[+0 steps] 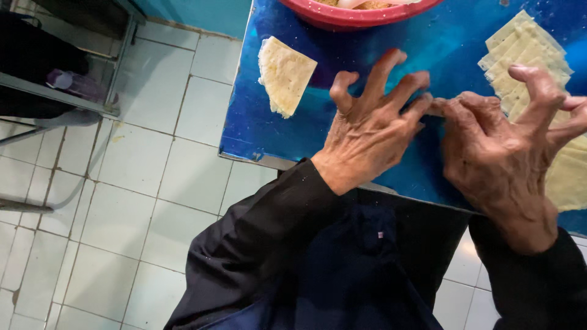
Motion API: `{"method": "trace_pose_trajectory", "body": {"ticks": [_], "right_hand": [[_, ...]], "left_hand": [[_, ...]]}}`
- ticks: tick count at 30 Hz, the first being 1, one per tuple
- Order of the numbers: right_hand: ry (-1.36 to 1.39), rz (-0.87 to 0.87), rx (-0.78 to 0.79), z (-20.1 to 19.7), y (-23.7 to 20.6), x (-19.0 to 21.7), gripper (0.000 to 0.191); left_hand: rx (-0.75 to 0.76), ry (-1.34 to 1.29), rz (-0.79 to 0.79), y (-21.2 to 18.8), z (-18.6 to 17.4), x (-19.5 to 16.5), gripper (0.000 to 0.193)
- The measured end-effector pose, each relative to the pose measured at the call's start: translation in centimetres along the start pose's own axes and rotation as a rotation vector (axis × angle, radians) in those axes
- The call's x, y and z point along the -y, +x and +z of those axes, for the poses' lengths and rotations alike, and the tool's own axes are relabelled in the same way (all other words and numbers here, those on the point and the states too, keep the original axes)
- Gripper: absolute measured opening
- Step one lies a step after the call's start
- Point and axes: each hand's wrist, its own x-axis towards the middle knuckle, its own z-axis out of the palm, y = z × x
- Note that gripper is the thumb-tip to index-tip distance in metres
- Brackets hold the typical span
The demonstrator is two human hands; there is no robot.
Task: The person folds thin pastry sheets into triangular pieces and stacks them on a blue table. They then take a folded wrapper, spoon a brown grated filling from a red bowl onto it, and fold the wrapper closed into a filled parcel, repeating this with multiple wrappers.
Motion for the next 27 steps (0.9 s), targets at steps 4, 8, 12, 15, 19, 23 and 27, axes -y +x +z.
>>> {"method": "trace_pose_trajectory", "body": {"ticks": [4, 8, 12, 15, 19, 23, 27], "right_hand": [[-0.014, -0.016, 0.05, -0.4, -0.1, 0.3, 0.019], [-0.083, -0.066, 0.075, 1.0, 0.6, -0.6, 0.031], [-0.014, -0.062, 0.026, 2.3, 1.9, -1.8, 0.025], [0.031, -0.06, 0.006, 2.1, 3.4, -1.6, 0.029], [0.335, -0.036, -0.09, 1.6, 7.1, 0.5, 0.027], [0.732, 0.041, -0.129, 0.6, 8.5, 1.0, 0.044], [0.662, 0.192, -0.041, -2.9, 2.2, -1.5, 0.033]], "left_hand": [[-0.055, 0.1, -0.073, -0.1, 0.1, 0.1, 0.043], [-0.09, 0.11, -0.135, -0.2, -0.2, 0.1, 0.055], [-0.154, 0.062, -0.146, 0.3, -1.0, -0.1, 0.057], [-0.26, 0.001, -0.112, 0.8, -1.7, 0.0, 0.047], [-0.374, -0.034, -0.045, 0.7, -3.2, -0.2, 0.03], [-0.388, -0.05, -0.046, 0.8, -4.1, -0.6, 0.028], [-0.375, -0.007, -0.038, 0.9, -4.4, -0.4, 0.031]]}}
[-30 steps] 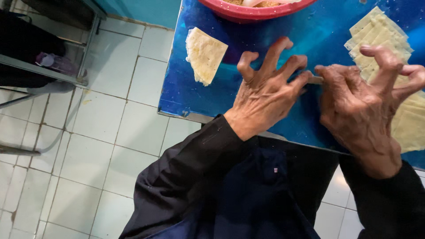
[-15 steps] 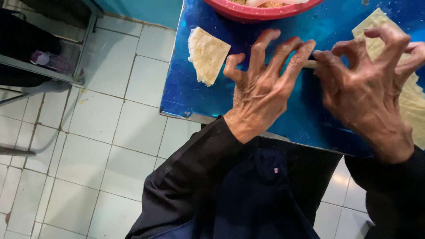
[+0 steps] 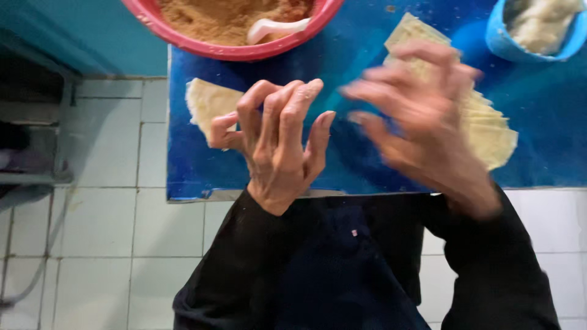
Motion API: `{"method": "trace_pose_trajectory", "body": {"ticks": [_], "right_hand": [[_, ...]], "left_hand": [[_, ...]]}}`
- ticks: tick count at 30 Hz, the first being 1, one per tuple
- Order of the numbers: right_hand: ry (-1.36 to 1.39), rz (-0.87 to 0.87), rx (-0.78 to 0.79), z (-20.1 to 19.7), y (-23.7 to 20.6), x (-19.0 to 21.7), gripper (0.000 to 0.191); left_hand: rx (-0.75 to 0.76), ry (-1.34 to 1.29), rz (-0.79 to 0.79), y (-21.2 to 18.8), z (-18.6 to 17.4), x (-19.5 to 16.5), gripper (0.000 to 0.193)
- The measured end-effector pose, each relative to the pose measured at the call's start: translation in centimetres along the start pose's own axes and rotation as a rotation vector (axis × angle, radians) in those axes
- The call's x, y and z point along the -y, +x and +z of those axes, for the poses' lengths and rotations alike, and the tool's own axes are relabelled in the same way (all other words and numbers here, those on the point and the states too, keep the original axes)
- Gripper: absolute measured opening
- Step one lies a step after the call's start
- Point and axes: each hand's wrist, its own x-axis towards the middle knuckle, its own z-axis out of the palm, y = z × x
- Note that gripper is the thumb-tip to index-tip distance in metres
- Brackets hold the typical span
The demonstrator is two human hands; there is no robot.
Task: The person folds thin pastry sheets into triangular pieces and stacks them on a blue table. They then take a folded wrapper, spoon a brown grated filling from a red bowl onto it, and fold the wrapper closed into a filled parcel, repeating this with multiple wrappers.
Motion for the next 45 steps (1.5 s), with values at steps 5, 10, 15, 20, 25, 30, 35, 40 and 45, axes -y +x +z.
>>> {"method": "trace_pose_trajectory", "body": {"ticks": [5, 10, 15, 20, 25, 30, 35, 40, 45], "right_hand": [[-0.163, 0.375, 0.168, -7.3, -10.7, -4.7, 0.016], [-0.438, 0.282, 0.214, -6.9, -16.3, -6.9, 0.023], [-0.491, 0.221, 0.164, -5.9, -16.9, -6.7, 0.015], [-0.38, 0.227, 0.084, -4.3, -16.7, -8.5, 0.014], [-0.282, 0.301, -0.022, -3.0, -17.2, -11.3, 0.013], [-0.199, 0.308, -0.109, -3.7, -15.3, -12.7, 0.013], [0.219, 0.444, -0.19, -4.6, -11.9, -12.6, 0.016], [0.116, 0.341, -0.167, -3.3, -6.9, -10.7, 0.017], [-0.458, -0.059, -0.098, -0.5, -2.4, -4.5, 0.007]], "left_hand": [[0.103, -0.107, 0.06, -0.2, 0.3, -0.4, 0.034], [0.368, -0.224, 0.112, -0.4, 0.7, -3.6, 0.039], [0.517, -0.337, 0.283, -1.8, 2.2, -9.0, 0.048], [0.535, -0.316, 0.325, -2.8, 5.9, -11.3, 0.056], [0.566, -0.202, 0.373, -3.4, 6.6, -11.2, 0.052], [0.574, -0.188, 0.374, -3.7, 6.4, -11.1, 0.051], [0.59, -0.213, 0.349, -3.5, 6.3, -11.2, 0.055], [0.462, -0.221, 0.219, -2.1, 4.6, -9.2, 0.063], [0.352, -0.006, 0.083, -0.6, 1.9, -2.9, 0.062]]}}
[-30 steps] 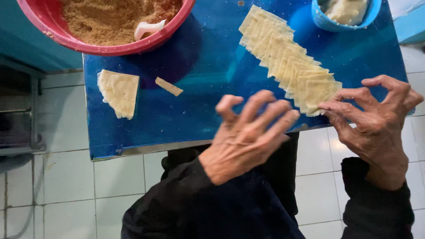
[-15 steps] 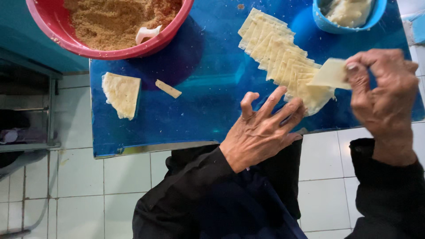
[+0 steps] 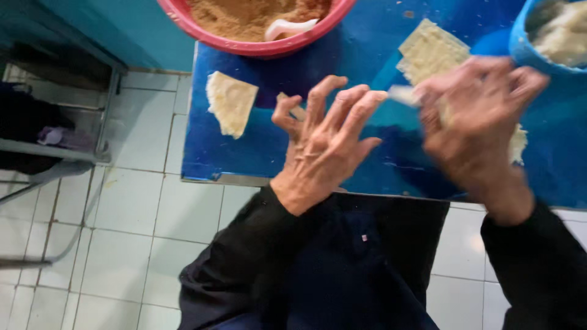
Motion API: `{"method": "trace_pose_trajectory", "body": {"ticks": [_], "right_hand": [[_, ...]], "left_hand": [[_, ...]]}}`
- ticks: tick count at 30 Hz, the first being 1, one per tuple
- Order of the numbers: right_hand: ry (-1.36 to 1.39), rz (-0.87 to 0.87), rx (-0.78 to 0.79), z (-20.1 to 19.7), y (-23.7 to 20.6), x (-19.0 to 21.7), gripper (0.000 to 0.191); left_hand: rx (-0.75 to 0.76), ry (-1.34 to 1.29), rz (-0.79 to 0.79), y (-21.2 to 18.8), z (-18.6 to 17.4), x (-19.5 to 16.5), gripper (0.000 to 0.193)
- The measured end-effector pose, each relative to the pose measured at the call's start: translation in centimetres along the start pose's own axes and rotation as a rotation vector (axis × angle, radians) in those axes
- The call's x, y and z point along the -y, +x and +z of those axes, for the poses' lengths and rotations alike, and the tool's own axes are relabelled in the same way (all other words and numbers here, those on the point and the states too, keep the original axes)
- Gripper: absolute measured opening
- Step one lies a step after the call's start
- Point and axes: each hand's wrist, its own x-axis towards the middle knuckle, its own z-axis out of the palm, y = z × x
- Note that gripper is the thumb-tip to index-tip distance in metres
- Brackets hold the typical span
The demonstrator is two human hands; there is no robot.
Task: The person folds thin pastry sheets into triangular pieces and stacks them on a blue table. They then take a folded wrapper, spoon a brown grated filling from a red bowl onto it, and fold the wrapper closed into a filled parcel, repeating this with multiple wrappers.
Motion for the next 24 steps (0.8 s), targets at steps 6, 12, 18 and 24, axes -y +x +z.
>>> {"method": "trace_pose_trajectory", "body": {"ticks": [6, 12, 18, 24], "right_hand": [[0.218, -0.038, 0.07, -1.7, -0.2, 5.8, 0.012], [0.32, 0.038, 0.192, -2.7, -0.4, 3.4, 0.015], [0.26, -0.017, 0.144, 0.1, 5.6, -0.7, 0.013], [0.148, -0.1, 0.251, 5.1, 17.1, 1.1, 0.032]], "left_hand": [[-0.003, -0.036, 0.101, -1.2, -0.9, 2.6, 0.018], [0.019, -0.067, 0.131, -2.0, -0.7, 2.6, 0.011], [-0.011, -0.073, 0.114, -1.8, -0.1, 2.7, 0.007], [0.031, -0.066, 0.136, -2.0, -0.2, 3.0, 0.018]]}}
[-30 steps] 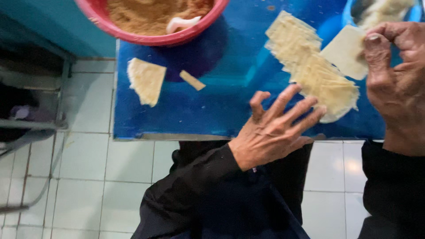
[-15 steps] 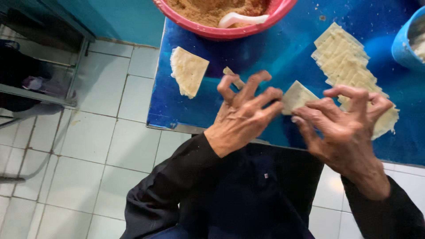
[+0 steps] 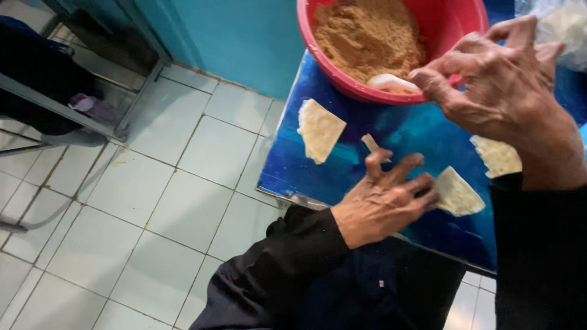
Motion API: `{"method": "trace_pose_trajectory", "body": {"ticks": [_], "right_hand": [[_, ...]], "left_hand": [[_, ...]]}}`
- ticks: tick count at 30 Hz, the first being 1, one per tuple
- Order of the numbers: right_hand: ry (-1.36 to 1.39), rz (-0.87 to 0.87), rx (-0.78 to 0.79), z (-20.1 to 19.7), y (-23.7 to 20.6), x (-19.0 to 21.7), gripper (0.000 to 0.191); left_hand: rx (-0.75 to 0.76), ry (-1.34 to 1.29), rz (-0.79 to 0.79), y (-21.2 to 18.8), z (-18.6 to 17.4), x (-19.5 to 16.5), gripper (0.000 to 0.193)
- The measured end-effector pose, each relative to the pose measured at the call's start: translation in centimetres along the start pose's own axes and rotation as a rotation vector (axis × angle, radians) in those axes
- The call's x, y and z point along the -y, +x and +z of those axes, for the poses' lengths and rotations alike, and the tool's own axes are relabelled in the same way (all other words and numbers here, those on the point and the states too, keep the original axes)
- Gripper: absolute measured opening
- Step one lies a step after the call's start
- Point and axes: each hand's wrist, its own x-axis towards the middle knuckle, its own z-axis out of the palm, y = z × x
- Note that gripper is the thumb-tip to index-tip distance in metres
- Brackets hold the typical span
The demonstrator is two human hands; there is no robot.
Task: The person folds thin pastry sheets into triangular pieces and stacks them on a blue table. They then take a folded wrapper, spoon a brown grated filling from a red bowl onto it, and fold the wrapper closed into a filled parcel, repeating this with multiple wrappers.
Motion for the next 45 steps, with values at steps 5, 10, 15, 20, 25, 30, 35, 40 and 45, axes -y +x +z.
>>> {"method": "trace_pose_trajectory", "body": {"ticks": [5, 10, 15, 20, 25, 30, 35, 40, 45], "right_hand": [[-0.022, -0.001, 0.221, 0.0, 4.1, 0.1, 0.032], [0.193, -0.213, 0.022, -0.1, 4.7, -0.1, 0.029], [0.236, -0.136, -0.021, -0.6, 5.5, 1.5, 0.018], [0.285, -0.2, -0.091, -0.3, 5.9, 2.9, 0.015], [0.367, 0.011, 0.038, -0.3, 5.6, 2.8, 0.018], [0.674, 0.171, -0.133, -1.3, 3.2, 2.0, 0.021], [0.84, 0.218, -0.199, -0.3, 0.7, -0.2, 0.02], [1.069, 0.339, -0.14, 0.1, -4.0, -4.2, 0.021], [1.021, 0.557, -0.176, -0.9, -14.6, -2.6, 0.021]], "left_hand": [[0.049, 0.003, -0.008, -0.1, -0.1, 0.0, 0.019], [-0.002, -0.036, -0.025, -0.2, 0.0, -0.1, 0.016], [-0.006, -0.014, -0.035, -0.2, 0.4, -0.2, 0.018], [0.0, -0.015, -0.042, -0.3, 0.4, -0.2, 0.019], [0.024, -0.021, -0.035, -0.3, 0.3, -0.1, 0.022], [0.036, -0.028, -0.025, -0.3, 0.2, 0.0, 0.022], [0.052, -0.004, -0.01, 0.0, -0.5, 0.1, 0.018], [0.054, 0.0, -0.022, 0.3, -0.8, 0.0, 0.012], [0.009, -0.037, -0.034, 0.2, -0.4, -0.4, 0.018]]}}
